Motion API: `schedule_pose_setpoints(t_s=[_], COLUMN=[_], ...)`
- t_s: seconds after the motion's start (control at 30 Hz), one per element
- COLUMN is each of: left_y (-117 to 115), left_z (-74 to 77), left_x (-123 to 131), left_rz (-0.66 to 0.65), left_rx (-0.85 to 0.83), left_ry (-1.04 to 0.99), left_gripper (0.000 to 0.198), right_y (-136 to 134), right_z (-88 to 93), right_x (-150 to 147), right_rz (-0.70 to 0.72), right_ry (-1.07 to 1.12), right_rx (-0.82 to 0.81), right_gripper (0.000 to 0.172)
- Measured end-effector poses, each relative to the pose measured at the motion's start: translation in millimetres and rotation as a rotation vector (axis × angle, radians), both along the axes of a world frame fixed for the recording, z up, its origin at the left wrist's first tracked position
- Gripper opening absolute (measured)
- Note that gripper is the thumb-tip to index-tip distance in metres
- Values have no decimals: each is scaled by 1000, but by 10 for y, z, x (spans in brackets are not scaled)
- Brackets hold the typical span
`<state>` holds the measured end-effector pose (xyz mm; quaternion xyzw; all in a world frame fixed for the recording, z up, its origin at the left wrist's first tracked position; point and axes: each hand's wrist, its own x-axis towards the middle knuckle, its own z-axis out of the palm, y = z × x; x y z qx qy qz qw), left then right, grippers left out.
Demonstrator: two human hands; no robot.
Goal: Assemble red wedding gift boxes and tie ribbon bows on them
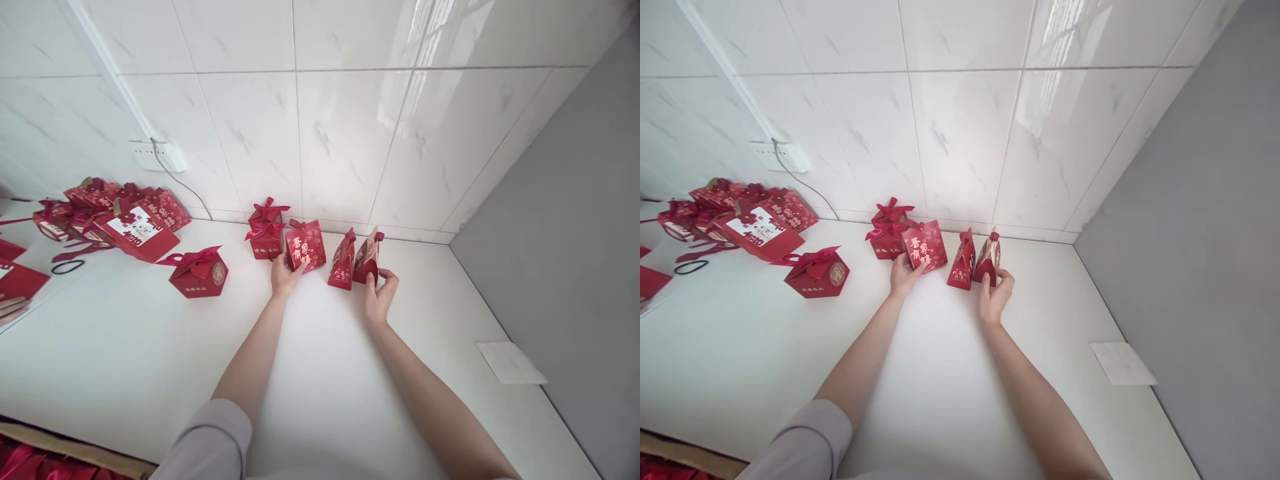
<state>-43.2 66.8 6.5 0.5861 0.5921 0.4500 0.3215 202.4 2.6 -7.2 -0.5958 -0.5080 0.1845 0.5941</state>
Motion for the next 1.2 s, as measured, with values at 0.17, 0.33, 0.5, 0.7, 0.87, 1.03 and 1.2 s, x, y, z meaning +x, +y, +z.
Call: schedule_pose_setpoints(t_s=[0.17, 0.33, 0.5, 0.7, 0.87, 1.03, 1.2], left_y=[-59, -65, -104, -282, -451, -486, -455], left_z=[-52, -27, 1, -8, -22, 15, 40], left_x=[-29, -52, 22, 344, 486, 469, 462], left_rz=[181, 182, 111, 13, -20, -21, -7], left_rx=[76, 87, 51, 49, 58, 68, 62], left_ry=[-128, -234, -352, -392, -361, -336, -342], left_gripper=[54, 41, 48, 54, 53, 48, 45], right_y=[-265, -124, -10, -98, -124, -120, -61], right_z=[38, 13, -42, 46, 83, 94, 100], right_x=[-126, -215, -179, -455, -630, -520, -471], right_rz=[265, 498, 381, 465, 371, 400, 438], right_ry=[-134, -229, -118, 350, 473, 448, 433], right_rx=[27, 8, -137, -142, -133, -158, -173], right_gripper=[22, 30, 56, 60, 45, 38, 35])
